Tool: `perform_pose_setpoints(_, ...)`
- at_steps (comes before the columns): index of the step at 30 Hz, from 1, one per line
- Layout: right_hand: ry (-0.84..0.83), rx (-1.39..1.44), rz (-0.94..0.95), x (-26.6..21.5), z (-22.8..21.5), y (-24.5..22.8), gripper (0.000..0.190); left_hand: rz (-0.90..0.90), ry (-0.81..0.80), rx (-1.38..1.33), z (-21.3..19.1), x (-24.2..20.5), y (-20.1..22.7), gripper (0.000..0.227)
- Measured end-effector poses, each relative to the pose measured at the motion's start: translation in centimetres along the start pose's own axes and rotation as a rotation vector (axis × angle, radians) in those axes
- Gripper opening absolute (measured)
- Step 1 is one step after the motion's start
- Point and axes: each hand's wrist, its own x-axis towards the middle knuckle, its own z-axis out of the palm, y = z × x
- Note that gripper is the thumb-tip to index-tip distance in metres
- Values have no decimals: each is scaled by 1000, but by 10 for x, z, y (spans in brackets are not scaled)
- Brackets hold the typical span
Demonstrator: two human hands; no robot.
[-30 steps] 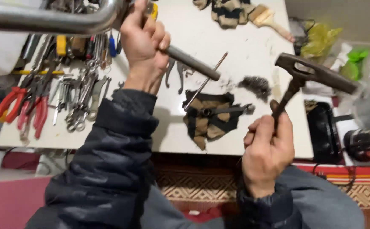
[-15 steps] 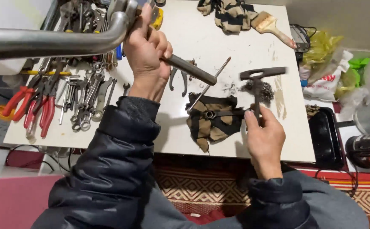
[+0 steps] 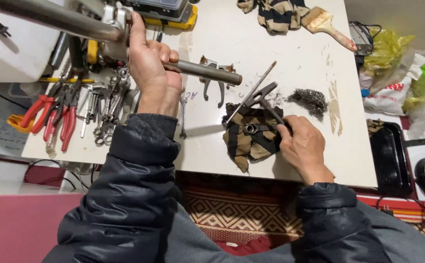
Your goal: Disassembling a bicycle handlebar assembly by using a hammer and rod to knock out a stuck stem.
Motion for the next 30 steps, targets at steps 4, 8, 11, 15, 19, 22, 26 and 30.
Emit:
perform_pose_setpoints(4, -32, -13, -52, 7, 10, 7, 18, -20, 56, 14, 2, -2, 13, 53)
perform_pose_setpoints(8, -32, -94, -99, 11, 25, 15, 17, -17, 37, -53, -1, 1, 13, 28)
perform_pose_setpoints(11, -31, -98, -89, 11, 31, 18, 17, 7, -23, -74, 1, -2, 11, 23)
perform_pose_setpoints(15, -5, -77, -116, 11, 32, 20, 14, 40, -202, -128, 2, -5, 8, 18)
perform_pose_setpoints(19, -42, -83, -78, 12, 31, 19, 15, 36, -300, -172, -1, -10, 1, 11)
perform_pose_setpoints(22, -6, -71, -113, 11, 33, 22, 14, 29, -303, -82, 3, -19, 2, 18)
perform_pose_setpoints(26, 85, -98, -192, 10, 39, 29, 13, 25, -208, 44, 4, -26, 0, 26)
perform_pose_setpoints(30, 25, -175, -137, 12, 53, 48, 23, 112, 116, 135, 4, -15, -23, 42)
